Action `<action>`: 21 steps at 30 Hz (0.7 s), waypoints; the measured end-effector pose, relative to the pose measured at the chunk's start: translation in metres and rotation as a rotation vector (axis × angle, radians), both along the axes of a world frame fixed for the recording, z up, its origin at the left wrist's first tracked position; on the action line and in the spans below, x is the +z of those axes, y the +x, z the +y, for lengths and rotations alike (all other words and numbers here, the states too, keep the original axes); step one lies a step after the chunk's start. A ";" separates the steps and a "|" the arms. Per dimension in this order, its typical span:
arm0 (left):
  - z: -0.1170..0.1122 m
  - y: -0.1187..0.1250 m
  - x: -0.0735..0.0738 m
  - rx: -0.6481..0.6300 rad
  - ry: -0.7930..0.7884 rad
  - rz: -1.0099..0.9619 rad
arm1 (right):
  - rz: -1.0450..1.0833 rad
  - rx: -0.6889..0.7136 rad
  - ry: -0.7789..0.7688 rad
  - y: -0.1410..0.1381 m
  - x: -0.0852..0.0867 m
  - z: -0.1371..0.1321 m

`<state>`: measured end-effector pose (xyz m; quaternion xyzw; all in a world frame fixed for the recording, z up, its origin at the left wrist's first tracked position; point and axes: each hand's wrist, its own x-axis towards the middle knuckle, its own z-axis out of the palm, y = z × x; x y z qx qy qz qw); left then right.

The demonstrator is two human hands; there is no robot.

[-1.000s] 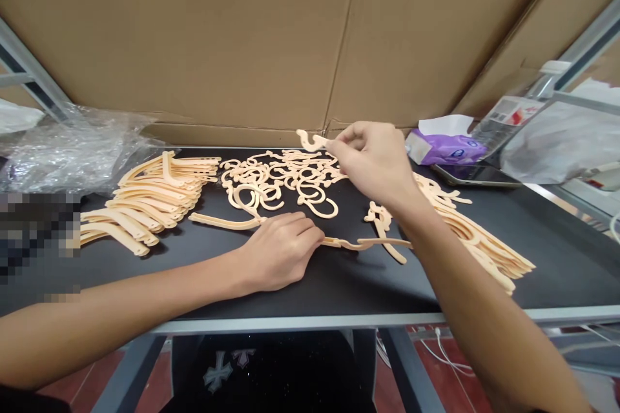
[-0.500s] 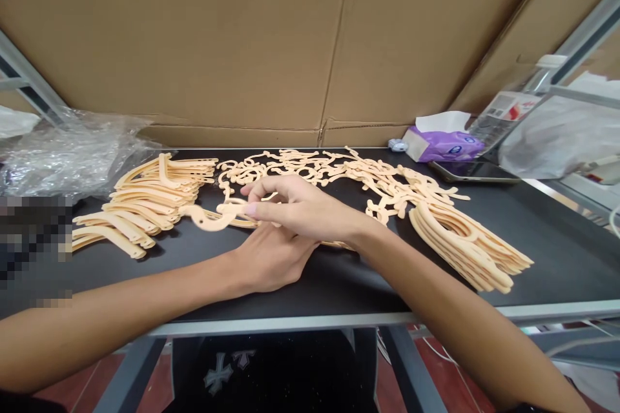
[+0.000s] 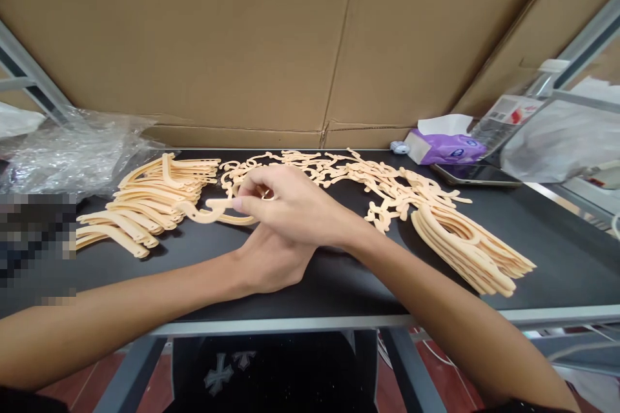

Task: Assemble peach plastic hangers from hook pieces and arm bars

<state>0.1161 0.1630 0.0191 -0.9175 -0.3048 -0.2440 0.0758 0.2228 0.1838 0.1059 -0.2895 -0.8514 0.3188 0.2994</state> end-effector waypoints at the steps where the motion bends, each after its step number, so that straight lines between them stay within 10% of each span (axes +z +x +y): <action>1: 0.001 0.000 0.000 -0.032 0.068 -0.017 | 0.050 -0.014 -0.019 0.000 0.002 0.002; 11: 0.003 -0.021 0.029 -0.168 0.393 -0.270 | 0.612 -0.308 0.175 0.021 -0.001 0.025; 16: 0.016 -0.027 0.063 0.038 -0.014 -0.918 | 0.612 -0.418 0.220 0.017 -0.008 0.021; 21: 0.034 -0.026 0.066 0.060 -0.394 -1.258 | 0.517 -0.377 0.236 0.009 -0.019 0.013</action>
